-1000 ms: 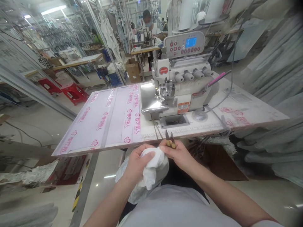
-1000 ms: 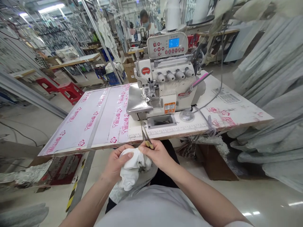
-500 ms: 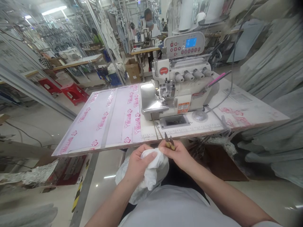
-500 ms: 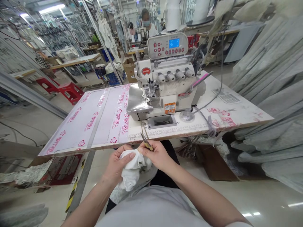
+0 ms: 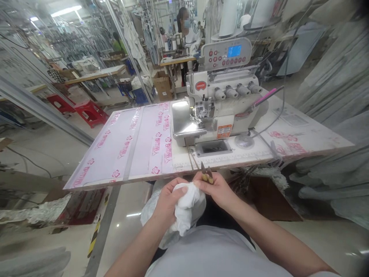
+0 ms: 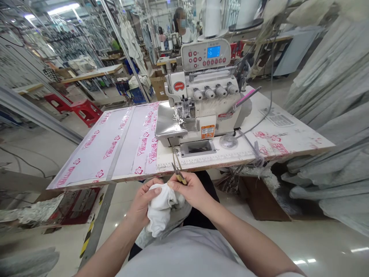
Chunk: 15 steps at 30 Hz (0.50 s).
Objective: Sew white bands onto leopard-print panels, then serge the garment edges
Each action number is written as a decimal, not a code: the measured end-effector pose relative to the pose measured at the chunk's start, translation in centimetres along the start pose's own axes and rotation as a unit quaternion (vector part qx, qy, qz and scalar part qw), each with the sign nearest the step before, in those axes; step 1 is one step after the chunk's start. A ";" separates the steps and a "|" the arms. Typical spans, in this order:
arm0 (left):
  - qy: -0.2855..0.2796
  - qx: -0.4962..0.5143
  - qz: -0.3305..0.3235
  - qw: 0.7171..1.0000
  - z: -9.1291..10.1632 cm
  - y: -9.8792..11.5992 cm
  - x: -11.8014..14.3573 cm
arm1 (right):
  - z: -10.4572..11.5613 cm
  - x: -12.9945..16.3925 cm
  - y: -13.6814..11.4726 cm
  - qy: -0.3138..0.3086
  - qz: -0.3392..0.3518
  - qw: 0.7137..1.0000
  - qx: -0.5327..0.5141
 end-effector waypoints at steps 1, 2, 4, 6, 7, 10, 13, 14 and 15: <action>-0.003 0.003 -0.002 1.000 0.0 0.0 0.0 | 0.1 0.0 0.1 0.002 -0.002 1.000 -0.005; -0.005 0.005 -0.007 1.000 -0.1 0.1 -0.1 | 0.1 -0.1 0.2 0.004 -0.004 1.000 -0.009; -0.012 -0.002 -0.015 1.000 0.0 0.5 -0.1 | 0.3 -0.1 0.4 0.008 -0.005 1.000 -0.007; -0.028 -0.047 -0.001 0.999 0.2 0.7 0.0 | 0.5 -0.1 0.4 0.010 -0.003 1.000 0.009; -0.044 -0.094 0.019 0.994 0.3 0.8 0.1 | 0.6 -0.1 0.4 0.008 0.000 1.000 0.021; -0.111 -0.313 0.081 0.940 0.6 0.9 0.8 | 0.6 0.0 -0.1 -0.011 0.017 0.996 0.092; -0.124 -0.497 0.019 0.859 0.4 3.1 1.6 | 0.2 -0.3 -0.3 -0.058 0.010 0.984 0.171; -0.121 -0.532 -0.025 0.838 0.0 4.2 1.9 | 0.1 -0.5 -0.4 -0.070 0.003 0.980 0.185; -0.114 -0.555 -0.082 0.820 -0.6 5.5 2.3 | 0.1 -0.7 -0.4 -0.082 -0.006 0.977 0.195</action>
Point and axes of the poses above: each hand's wrist, its own x-axis away from the middle knuckle, its own z-axis out of the back of the hand, y = z × x, the point moved 8 cm from there along -x, towards the middle knuckle, and after that the axes turned 6 degrees about -y, right-handed, at the moved point
